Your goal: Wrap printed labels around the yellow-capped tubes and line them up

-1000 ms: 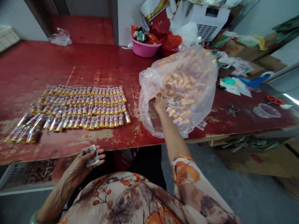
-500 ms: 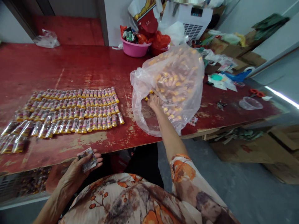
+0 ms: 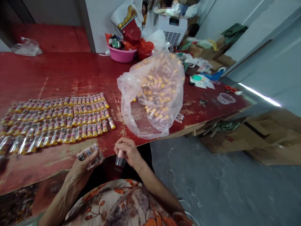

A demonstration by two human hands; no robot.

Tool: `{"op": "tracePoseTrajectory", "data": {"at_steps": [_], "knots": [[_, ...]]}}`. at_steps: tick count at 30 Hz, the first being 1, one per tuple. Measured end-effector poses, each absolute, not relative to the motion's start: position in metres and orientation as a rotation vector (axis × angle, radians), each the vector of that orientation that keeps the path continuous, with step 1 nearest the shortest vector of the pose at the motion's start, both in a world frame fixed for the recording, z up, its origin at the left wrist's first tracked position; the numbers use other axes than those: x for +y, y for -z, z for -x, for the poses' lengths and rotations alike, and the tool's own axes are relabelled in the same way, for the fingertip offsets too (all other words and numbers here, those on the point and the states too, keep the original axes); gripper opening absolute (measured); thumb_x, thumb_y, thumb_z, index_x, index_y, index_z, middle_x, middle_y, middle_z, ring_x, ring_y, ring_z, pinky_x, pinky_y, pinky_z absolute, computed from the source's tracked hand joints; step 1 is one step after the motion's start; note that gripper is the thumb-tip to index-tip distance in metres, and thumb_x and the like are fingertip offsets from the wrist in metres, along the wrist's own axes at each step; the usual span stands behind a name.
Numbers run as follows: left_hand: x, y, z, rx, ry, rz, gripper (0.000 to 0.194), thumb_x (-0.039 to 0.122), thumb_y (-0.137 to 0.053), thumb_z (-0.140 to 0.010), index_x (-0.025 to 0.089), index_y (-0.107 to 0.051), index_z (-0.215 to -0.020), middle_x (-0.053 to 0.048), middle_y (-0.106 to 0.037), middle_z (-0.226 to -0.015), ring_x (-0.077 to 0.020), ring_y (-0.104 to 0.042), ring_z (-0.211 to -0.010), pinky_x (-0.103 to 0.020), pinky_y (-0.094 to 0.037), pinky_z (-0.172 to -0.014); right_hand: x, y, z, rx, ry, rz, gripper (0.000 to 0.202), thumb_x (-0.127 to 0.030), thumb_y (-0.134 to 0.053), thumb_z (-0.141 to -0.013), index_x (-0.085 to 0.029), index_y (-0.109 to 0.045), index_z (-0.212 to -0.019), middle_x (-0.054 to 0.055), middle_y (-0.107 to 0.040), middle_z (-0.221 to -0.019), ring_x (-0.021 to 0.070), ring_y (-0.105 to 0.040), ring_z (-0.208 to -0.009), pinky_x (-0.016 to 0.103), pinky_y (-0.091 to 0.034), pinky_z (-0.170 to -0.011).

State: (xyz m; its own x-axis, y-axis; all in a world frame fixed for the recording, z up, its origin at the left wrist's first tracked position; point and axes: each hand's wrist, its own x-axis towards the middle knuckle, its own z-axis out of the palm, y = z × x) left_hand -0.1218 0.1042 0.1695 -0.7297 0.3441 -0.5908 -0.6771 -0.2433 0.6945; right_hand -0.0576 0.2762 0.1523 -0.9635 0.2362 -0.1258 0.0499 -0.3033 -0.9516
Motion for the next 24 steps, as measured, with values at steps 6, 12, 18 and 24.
{"op": "tracePoseTrajectory", "data": {"at_steps": [6, 12, 18, 24], "knots": [[0.110, -0.170, 0.110, 1.317, -2.024, 0.392, 0.038, 0.023, -0.089, -0.050, 0.011, -0.068, -0.080, -0.004, -0.069, -0.073, -0.0129, -0.063, -0.062, -0.021, -0.053, -0.058, 0.243, -0.146, 0.055, -2.007, -2.335, 0.422, 0.021, -0.042, -0.078, -0.055, -0.029, -0.067, -0.066, -0.007, -0.054, -0.048, 0.0130, -0.047, -0.038, 0.024, -0.034, -0.038], [0.109, -0.168, 0.105, 1.285, -2.046, 0.277, 0.036, 0.026, -0.086, -0.056, 0.012, -0.070, -0.084, -0.003, -0.069, -0.076, -0.0133, -0.063, -0.065, -0.025, -0.055, -0.063, 0.250, -0.153, 0.047, -2.002, -2.329, 0.517, 0.019, -0.038, -0.073, -0.070, -0.020, -0.066, -0.068, -0.006, -0.052, -0.049, 0.0083, -0.043, -0.042, 0.021, -0.031, -0.044], [0.104, -0.163, 0.110, 1.274, -2.204, 0.378, 0.038, 0.025, -0.088, -0.053, 0.011, -0.071, -0.084, -0.006, -0.071, -0.080, -0.0151, -0.065, -0.067, -0.027, -0.055, -0.067, 0.266, -0.156, 0.034, -1.952, -2.397, 0.395, 0.022, -0.038, -0.066, -0.082, -0.017, -0.064, -0.084, -0.002, -0.055, -0.066, 0.0077, -0.043, -0.048, 0.020, -0.030, -0.042], [0.100, -0.159, 0.113, 1.192, -2.286, 0.509, 0.040, 0.026, -0.089, -0.052, 0.013, -0.069, -0.084, -0.002, -0.070, -0.078, -0.0132, -0.064, -0.064, -0.023, -0.055, -0.058, 0.270, -0.166, 0.018, -1.955, -2.318, 0.021, 0.015, -0.022, -0.062, -0.086, -0.021, -0.060, -0.101, 0.003, -0.052, -0.101, 0.0096, -0.058, -0.062, 0.026, -0.046, -0.058]]}}
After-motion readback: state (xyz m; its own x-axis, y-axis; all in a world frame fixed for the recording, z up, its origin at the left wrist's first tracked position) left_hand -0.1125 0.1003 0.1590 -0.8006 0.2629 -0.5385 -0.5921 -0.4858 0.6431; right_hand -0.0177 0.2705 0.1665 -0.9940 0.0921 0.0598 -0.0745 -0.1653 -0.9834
